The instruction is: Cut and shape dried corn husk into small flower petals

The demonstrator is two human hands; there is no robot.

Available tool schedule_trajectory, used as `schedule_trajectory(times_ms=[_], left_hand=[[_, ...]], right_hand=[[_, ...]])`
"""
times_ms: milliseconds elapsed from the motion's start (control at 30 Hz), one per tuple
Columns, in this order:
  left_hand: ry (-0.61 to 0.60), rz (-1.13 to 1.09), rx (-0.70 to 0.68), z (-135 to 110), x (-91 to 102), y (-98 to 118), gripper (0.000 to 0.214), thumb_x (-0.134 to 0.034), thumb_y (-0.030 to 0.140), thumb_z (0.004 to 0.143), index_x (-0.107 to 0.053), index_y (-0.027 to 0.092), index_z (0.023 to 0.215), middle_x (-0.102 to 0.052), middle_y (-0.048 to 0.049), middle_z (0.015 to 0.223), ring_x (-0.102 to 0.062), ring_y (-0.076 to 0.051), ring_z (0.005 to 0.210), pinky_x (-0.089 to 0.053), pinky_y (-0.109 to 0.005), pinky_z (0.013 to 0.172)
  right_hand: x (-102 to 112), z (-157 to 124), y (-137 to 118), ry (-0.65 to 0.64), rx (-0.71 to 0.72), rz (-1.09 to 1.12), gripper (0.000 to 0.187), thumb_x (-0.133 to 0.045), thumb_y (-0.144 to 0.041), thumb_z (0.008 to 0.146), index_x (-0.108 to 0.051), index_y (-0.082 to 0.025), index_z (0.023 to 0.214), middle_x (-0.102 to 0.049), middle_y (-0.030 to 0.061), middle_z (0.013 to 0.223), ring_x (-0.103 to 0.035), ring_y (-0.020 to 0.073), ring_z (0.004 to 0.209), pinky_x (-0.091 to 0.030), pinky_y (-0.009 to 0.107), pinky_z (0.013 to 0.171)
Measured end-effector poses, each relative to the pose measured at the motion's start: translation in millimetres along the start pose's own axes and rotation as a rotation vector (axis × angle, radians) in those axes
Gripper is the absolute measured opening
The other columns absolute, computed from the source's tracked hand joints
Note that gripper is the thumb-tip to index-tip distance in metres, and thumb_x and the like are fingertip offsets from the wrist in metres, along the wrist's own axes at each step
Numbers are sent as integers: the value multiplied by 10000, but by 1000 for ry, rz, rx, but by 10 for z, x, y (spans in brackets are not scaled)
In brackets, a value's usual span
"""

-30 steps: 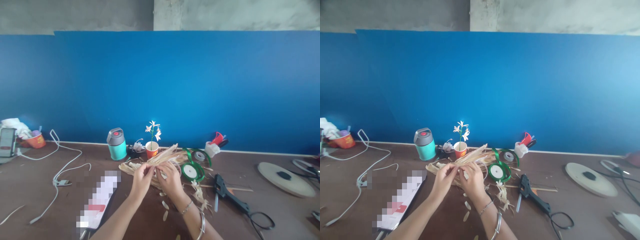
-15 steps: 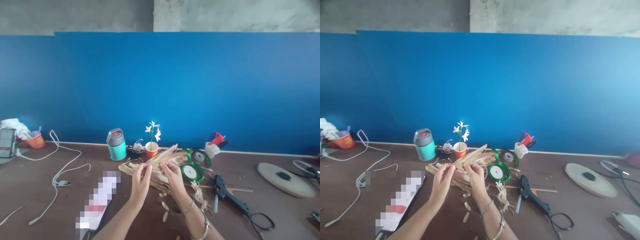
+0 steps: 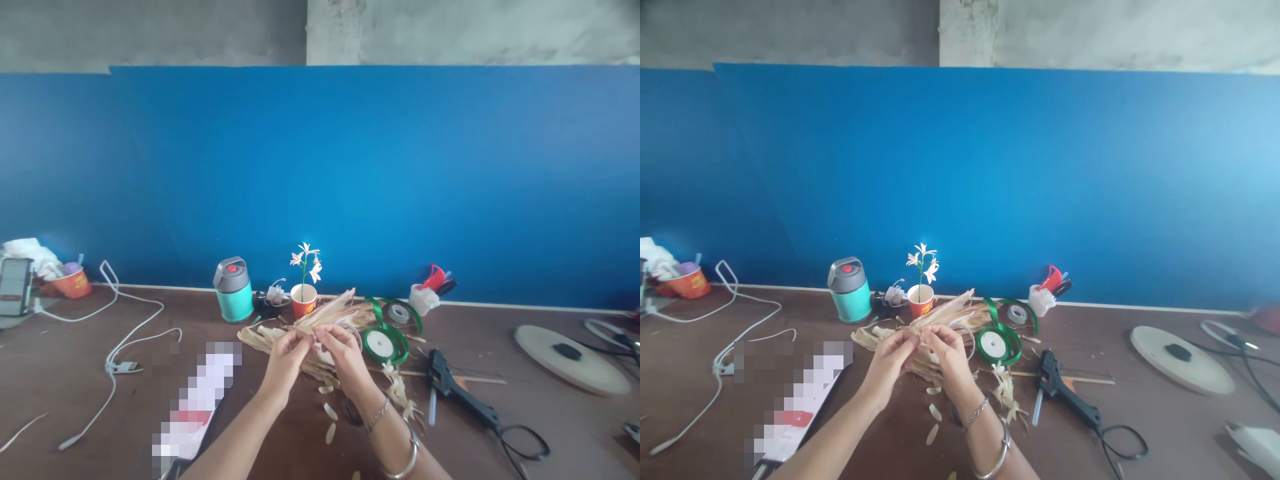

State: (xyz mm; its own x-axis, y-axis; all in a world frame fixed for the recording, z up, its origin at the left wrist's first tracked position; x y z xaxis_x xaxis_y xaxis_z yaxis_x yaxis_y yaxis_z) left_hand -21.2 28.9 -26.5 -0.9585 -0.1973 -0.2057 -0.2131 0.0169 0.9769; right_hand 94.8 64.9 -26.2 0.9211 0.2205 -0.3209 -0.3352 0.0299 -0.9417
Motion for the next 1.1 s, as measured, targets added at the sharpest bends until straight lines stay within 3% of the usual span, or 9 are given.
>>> schedule_trajectory(times_ms=[333, 600, 800, 1100], left_hand=[[-40, -3, 28, -16, -13, -22, 292, -705, 408, 675, -580, 155, 600, -410, 63, 458, -323, -55, 452, -219, -176, 448], [-102, -68, 54, 48, -3, -129, 388, -628, 523, 745, -635, 136, 730, -588, -14, 631, -411, -65, 454, -182, -181, 380], [-52, -34, 57, 32, -11, -85, 379, -725, 502, 662, -589, 151, 625, -411, 66, 469, -331, -54, 435, -187, -179, 410], [-45, -23, -20, 3, -38, -61, 340, -681, 465, 719, -574, 159, 618, -459, 57, 505, -358, -59, 452, -224, -183, 432]], right_hand=[[40, 21, 59, 58, -12, 67, 246, -769, -390, 660, -647, -179, 633, -537, -36, 585, -419, 99, 548, -373, 227, 560], [-10, 14, 78, -47, -50, 71, 264, -751, -412, 691, -644, -175, 643, -561, -20, 587, -471, 120, 569, -397, 244, 583], [-12, 17, 108, -36, -59, 77, 285, -776, -425, 648, -646, -171, 645, -562, -25, 584, -456, 106, 548, -389, 228, 545], [-17, 8, 132, 0, -45, 80, 288, -775, -401, 653, -621, -161, 618, -534, -36, 573, -433, 90, 545, -372, 212, 541]])
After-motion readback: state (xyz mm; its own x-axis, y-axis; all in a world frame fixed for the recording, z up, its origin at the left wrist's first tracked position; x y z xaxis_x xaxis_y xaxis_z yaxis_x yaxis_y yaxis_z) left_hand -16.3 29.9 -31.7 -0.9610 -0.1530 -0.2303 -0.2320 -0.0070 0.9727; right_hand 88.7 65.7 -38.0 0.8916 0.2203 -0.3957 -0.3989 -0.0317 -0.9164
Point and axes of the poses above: each hand's wrist, its own z-axis towards the middle knuckle, its own x-axis out of the back of the hand, y = z × x, the point moved 4 cm from there along z, towards the middle knuckle
